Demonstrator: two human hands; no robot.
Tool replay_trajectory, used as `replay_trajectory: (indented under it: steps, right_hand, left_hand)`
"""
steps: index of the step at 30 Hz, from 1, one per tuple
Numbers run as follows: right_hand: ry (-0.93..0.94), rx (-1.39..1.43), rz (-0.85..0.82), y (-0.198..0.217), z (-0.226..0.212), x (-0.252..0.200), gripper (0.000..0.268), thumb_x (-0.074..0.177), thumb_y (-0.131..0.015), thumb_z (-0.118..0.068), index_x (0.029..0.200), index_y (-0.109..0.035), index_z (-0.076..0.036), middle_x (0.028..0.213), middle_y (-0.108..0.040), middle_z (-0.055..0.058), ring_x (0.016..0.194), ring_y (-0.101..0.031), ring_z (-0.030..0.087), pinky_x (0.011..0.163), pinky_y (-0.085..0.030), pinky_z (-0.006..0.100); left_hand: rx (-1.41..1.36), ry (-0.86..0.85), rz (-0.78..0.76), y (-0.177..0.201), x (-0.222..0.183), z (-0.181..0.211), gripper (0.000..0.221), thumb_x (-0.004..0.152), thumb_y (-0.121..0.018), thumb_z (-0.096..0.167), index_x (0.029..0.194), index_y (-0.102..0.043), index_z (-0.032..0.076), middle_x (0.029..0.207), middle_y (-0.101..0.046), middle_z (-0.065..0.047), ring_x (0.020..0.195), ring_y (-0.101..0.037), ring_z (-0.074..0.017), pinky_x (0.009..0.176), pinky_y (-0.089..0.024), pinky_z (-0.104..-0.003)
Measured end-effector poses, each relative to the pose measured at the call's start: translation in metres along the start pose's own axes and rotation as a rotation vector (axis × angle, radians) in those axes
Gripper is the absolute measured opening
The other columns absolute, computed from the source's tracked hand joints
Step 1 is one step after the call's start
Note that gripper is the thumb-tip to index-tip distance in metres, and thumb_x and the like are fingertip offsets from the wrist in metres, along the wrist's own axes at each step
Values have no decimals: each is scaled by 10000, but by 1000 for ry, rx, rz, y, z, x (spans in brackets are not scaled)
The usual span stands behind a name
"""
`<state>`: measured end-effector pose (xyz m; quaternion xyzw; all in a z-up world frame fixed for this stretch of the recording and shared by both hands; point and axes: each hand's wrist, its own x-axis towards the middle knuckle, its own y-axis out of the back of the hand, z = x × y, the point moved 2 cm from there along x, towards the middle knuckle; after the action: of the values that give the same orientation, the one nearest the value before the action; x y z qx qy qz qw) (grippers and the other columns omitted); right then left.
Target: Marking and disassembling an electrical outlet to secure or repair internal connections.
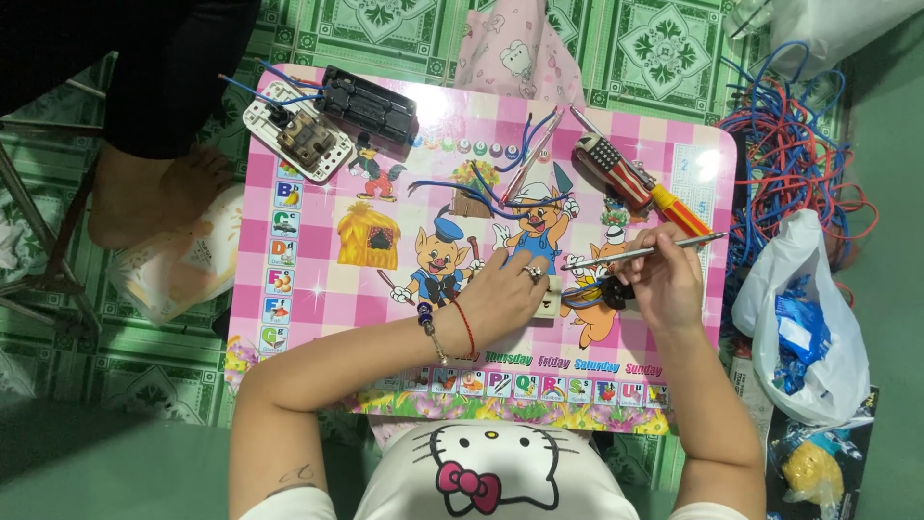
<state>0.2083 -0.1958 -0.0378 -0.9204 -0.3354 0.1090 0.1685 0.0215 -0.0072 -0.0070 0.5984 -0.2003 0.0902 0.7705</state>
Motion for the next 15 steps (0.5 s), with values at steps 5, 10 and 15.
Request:
replay_trajectory:
  steps: [5,10,15]
  right_hand:
    - [-4,12,3,-4,-2,-1,196,1090,-473,-263,974,-527,-115,643,-455,57,567,-499,178,542,-483,328]
    - [12,11,-3,-2,0,1,193,1092,-463,-249,976,-519,-105,649,-458,67,569,-497,181,543,-481,336]
    - [1,44,8,-8,-3,-1,189,1085,-488,-255,981,-534,-105,650,-476,57,572,-505,176,545,-479,330]
  left_hand:
    - [2,7,-57,3,-2,2,152,956,-534,136,976,-644,34,912,-538,-127,938,-533,-322,801,-425,-460]
    - [1,-1,-115,-13,-4,-3,221,935,-628,220,1056,-640,35,969,-547,-127,948,-527,-323,831,-415,-462]
    - [-10,-63,-41,7,1,0,145,948,-640,209,990,-630,70,903,-595,-112,915,-578,-312,869,-418,-506]
